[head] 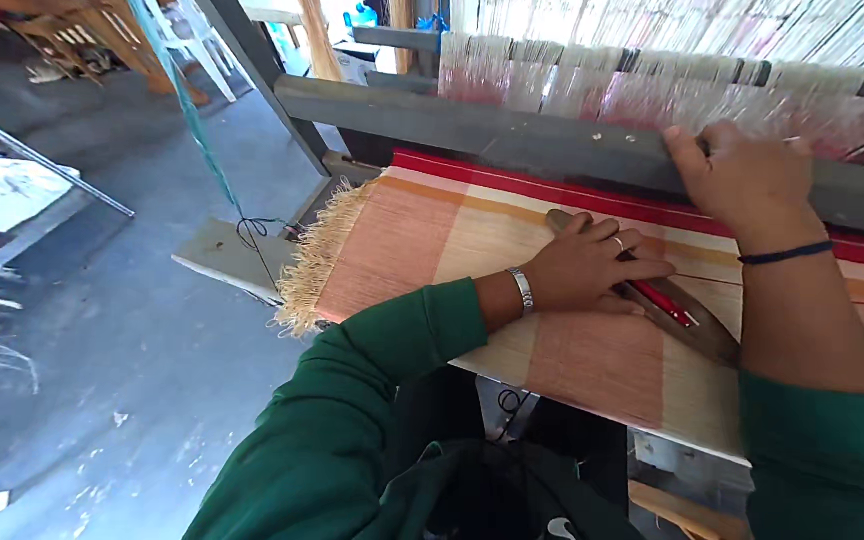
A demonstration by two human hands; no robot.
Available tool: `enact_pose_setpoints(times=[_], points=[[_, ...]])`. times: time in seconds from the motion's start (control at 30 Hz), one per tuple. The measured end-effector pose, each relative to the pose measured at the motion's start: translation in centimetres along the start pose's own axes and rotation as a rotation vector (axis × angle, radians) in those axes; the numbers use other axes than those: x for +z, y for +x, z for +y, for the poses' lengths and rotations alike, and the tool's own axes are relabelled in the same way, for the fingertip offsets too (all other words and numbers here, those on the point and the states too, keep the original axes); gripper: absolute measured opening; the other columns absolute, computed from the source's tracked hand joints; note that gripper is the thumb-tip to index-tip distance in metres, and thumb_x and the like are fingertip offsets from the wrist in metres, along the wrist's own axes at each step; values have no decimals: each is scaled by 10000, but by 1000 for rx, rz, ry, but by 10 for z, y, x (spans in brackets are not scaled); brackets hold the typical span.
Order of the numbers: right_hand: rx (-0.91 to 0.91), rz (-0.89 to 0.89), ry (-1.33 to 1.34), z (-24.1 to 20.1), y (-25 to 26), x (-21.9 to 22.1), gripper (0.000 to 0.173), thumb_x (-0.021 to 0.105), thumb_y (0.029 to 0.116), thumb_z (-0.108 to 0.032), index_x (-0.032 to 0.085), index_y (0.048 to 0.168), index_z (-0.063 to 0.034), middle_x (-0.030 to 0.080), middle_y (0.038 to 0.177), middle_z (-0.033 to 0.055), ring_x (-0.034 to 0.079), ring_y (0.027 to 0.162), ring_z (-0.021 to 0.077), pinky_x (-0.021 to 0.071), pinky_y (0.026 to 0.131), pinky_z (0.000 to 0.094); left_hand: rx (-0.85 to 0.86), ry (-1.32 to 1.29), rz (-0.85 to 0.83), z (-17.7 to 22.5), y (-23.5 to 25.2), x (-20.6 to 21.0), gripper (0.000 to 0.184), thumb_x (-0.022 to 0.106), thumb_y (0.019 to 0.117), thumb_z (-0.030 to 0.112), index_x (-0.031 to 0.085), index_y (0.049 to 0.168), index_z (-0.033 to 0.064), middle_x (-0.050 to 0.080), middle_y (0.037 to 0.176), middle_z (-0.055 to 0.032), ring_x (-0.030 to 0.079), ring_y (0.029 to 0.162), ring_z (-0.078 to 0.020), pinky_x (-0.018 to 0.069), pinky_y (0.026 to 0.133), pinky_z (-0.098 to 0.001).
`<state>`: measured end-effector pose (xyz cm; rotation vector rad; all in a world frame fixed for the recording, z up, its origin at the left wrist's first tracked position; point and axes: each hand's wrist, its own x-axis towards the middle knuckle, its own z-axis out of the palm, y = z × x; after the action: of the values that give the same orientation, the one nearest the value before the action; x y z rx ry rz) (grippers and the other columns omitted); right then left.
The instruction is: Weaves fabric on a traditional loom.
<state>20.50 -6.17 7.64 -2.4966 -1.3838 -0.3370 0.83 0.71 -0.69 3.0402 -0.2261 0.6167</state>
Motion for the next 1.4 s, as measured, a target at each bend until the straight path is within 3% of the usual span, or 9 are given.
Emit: enact_pose_setpoints(times=[0.13,0.27,0.47,0.7,0.8,0.93,1.03,1.2,1.4], points=[[-3,32,12,1,-2,3,920,153,1006,-741,624,1152,36,656,1117,348,587,1152,566,336,975,780,-19,17,-30,-1,0,-3,539,559,962,627,569,1456,411,628,1254,-64,548,1162,-263,372,1030,-511],[-33,102,32,1,-16,5,858,173,1021,-725,646,1142,-20,671,991,304,640,1007,542,434,861,760,-49,-6,-19,1,-2,2,535,544,975,630,553,1460,406,613,1325,-86,545,1239,-295,348,1108,-581],[9,118,1,3,-4,6,859,222,1010,-733,688,1121,-20,707,1014,254,657,1040,480,428,958,696,-58,-4,-63,2,0,1,551,503,989,649,496,1491,420,605,1313,-124,562,1223,-334,374,1080,-621],[-3,98,9,3,-7,7,798,225,1026,-706,675,1093,-49,700,1041,214,647,1060,433,439,911,657,-74,-26,-94,4,-1,1,547,508,996,630,508,1491,396,610,1296,-130,563,1217,-334,387,1064,-600],[34,68,-1,1,-4,3,816,232,1019,-716,678,1090,-37,712,1061,204,652,1095,411,433,952,632,-89,-34,-110,4,0,1,559,464,1011,638,501,1503,374,606,1319,-139,559,1227,-343,390,1057,-600],[32,-5,-3,0,-1,-1,828,217,1021,-715,665,1150,-31,700,1130,220,632,1143,434,410,979,657,-78,15,-25,4,-2,8,514,486,1010,616,577,1447,362,640,1238,-104,586,1143,-314,431,992,-561],[49,-42,-15,0,-2,-2,837,211,1017,-723,648,1180,-28,690,1143,239,625,1155,451,396,992,680,-74,52,-33,11,-3,7,548,510,1003,605,562,1466,316,630,1235,-143,588,1111,-359,443,962,-574],[54,-7,-59,-4,-2,0,831,188,1025,-704,640,1169,-21,688,1137,254,628,1155,461,387,991,697,-67,60,-38,19,-4,7,560,501,1019,564,570,1442,203,638,1260,-169,608,1124,-376,473,943,-534],[62,38,-62,-8,-4,2,805,202,1037,-673,646,1116,-6,690,1089,256,637,1122,448,389,983,669,-80,33,-82,19,-3,3,563,524,1016,547,554,1456,197,612,1320,-160,588,1167,-360,459,957,-524]])
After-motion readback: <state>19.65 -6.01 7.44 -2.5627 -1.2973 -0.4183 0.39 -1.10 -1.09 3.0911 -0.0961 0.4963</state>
